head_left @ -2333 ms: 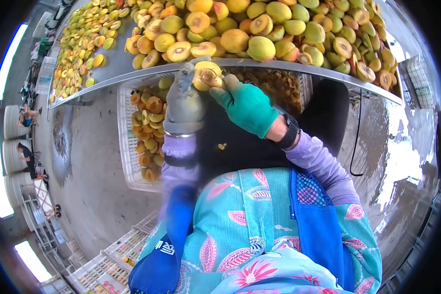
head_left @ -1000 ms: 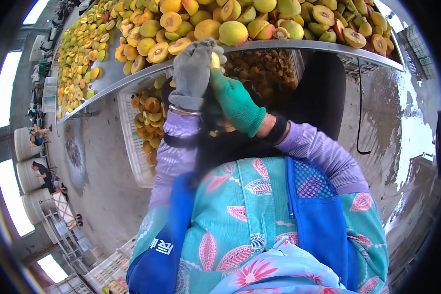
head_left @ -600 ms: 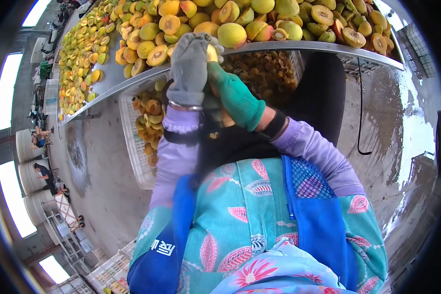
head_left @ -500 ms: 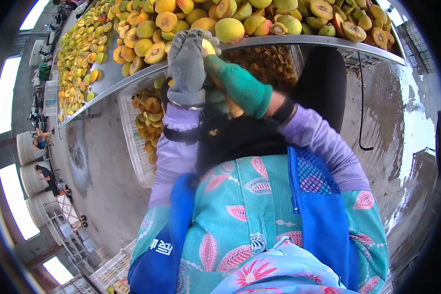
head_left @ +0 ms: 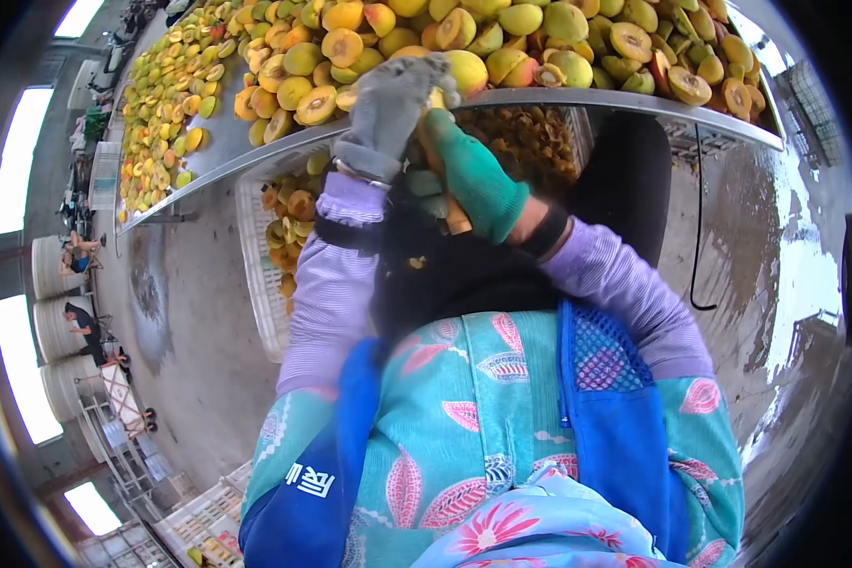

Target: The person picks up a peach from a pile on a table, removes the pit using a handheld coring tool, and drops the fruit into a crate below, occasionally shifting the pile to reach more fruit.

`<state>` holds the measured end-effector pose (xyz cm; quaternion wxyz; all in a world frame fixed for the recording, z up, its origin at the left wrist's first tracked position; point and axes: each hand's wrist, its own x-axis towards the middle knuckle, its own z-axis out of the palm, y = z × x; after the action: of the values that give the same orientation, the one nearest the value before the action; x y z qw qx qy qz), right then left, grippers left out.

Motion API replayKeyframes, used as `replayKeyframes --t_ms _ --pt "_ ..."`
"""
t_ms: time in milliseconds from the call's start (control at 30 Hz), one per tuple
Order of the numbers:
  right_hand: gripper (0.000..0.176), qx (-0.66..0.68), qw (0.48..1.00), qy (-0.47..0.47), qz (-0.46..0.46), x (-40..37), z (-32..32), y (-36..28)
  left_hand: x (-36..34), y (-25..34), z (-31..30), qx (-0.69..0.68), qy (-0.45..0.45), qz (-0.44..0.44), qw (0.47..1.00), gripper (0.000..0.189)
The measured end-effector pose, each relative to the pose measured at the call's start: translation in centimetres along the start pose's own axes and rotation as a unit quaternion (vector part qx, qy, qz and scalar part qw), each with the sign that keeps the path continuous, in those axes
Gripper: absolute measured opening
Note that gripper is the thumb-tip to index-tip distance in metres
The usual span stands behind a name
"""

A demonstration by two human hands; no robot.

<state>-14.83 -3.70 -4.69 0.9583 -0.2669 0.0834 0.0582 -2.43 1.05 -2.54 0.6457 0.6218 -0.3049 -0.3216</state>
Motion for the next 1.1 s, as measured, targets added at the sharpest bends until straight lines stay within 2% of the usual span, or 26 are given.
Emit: replayKeyframes --t_ms 33,133,167,267,300,333,367,400,433,467,533,567,667,700,767,867,900,933,967,1000,1033,1067,1100 --pt "0.045 0.102 0.993 -0.059 -0.004 0.4 -0.4 0.6 0.1 0.0 0.5 0.074 0.036 -0.007 0.997 0.022" --pt "0.047 -0.035 0.994 0.092 -0.038 0.3 0.1 0.9 0.1 0.2 0.4 0.096 0.003 -0.036 0.995 0.022" --pt "0.049 -0.157 0.983 0.099 -0.005 -1.2 0.1 -0.2 0.0 0.5 0.1 0.112 -0.032 -0.045 0.992 0.021" --pt "0.048 0.083 0.994 0.055 0.049 -1.1 0.2 0.5 1.2 0.5 -2.1 0.178 -0.221 0.020 0.959 0.022" --pt "0.045 0.065 0.996 0.067 0.000 -0.6 0.9 1.2 1.5 1.0 -1.7 0.245 -0.241 0.000 0.939 0.024" --pt "0.045 -0.013 0.992 0.118 -0.033 -0.6 1.1 0.9 1.7 0.5 -1.4 0.334 -0.159 0.162 0.915 0.024" --pt "0.046 -0.088 0.979 0.169 -0.066 -0.8 1.8 0.1 2.0 -0.6 -1.0 0.412 -0.073 0.317 0.851 0.023" --pt "0.047 -0.159 0.957 0.220 -0.099 -1.0 2.1 -0.3 1.8 -1.4 -0.2 0.315 -0.035 0.277 0.907 0.020" --pt "0.047 -0.145 0.981 0.116 -0.049 -1.2 0.9 -0.7 1.6 -2.2 0.6 0.195 0.007 0.244 0.950 0.018" --pt "0.047 -0.142 0.981 0.125 -0.042 -0.9 0.4 -0.8 1.5 -3.1 1.4 0.073 0.055 0.224 0.970 0.015" --pt "0.046 -0.142 0.979 0.146 -0.010 -1.2 -0.3 -0.3 0.4 -0.7 -0.2 0.308 -0.101 0.223 0.919 0.019" --pt "0.043 -0.216 0.967 0.134 0.011 -2.0 -0.5 -0.8 1.3 0.0 -1.1 0.422 -0.205 0.346 0.813 0.020" --pt "0.048 -0.061 0.998 0.031 0.007 -1.3 -1.1 -0.4 1.3 1.2 -1.6 0.444 -0.246 0.302 0.807 0.020" --pt "0.048 -0.014 0.999 0.033 0.018 -1.3 -0.7 -0.1 1.2 1.2 -1.7 0.328 -0.251 0.164 0.896 0.018" --pt "0.048 0.084 0.995 0.037 0.037 -1.7 0.4 0.9 1.4 0.6 -2.0 0.367 -0.282 0.247 0.852 0.017" --pt "0.045 0.031 0.996 0.061 0.061 -0.6 -1.2 2.7 1.7 -1.3 -3.0 0.479 -0.340 0.266 0.764 0.017" --pt "0.043 0.021 0.997 0.038 0.065 -0.9 -1.3 2.7 1.7 -1.3 -3.3 0.502 -0.343 0.276 0.744 0.017" --pt "0.042 0.070 0.996 0.000 0.061 -1.0 -1.0 2.4 2.1 -1.1 -3.5 0.529 -0.342 0.289 0.721 0.016" --pt "0.042 0.121 0.990 -0.039 0.055 -1.1 -0.5 2.2 1.8 0.7 -3.0 0.435 -0.364 0.271 0.778 0.016" --pt "0.042 0.174 0.980 -0.079 0.047 -1.0 -0.1 1.9 1.7 0.6 -3.0 0.405 -0.294 0.287 0.817 0.015" --pt "0.042 0.159 0.983 -0.084 0.041 -0.7 -0.3 1.4 1.5 -0.1 -2.8 0.371 -0.226 0.299 0.850 0.014" --pt "0.041 0.147 0.985 -0.086 0.037 -0.5 -0.8 1.0 0.1 -0.1 -1.4 0.170 -0.166 0.103 0.966 0.014" --pt "0.039 0.081 0.994 -0.035 0.065 -0.8 -0.4 0.0 -1.3 -0.2 0.0 -0.098 -0.023 -0.041 0.994 0.016"
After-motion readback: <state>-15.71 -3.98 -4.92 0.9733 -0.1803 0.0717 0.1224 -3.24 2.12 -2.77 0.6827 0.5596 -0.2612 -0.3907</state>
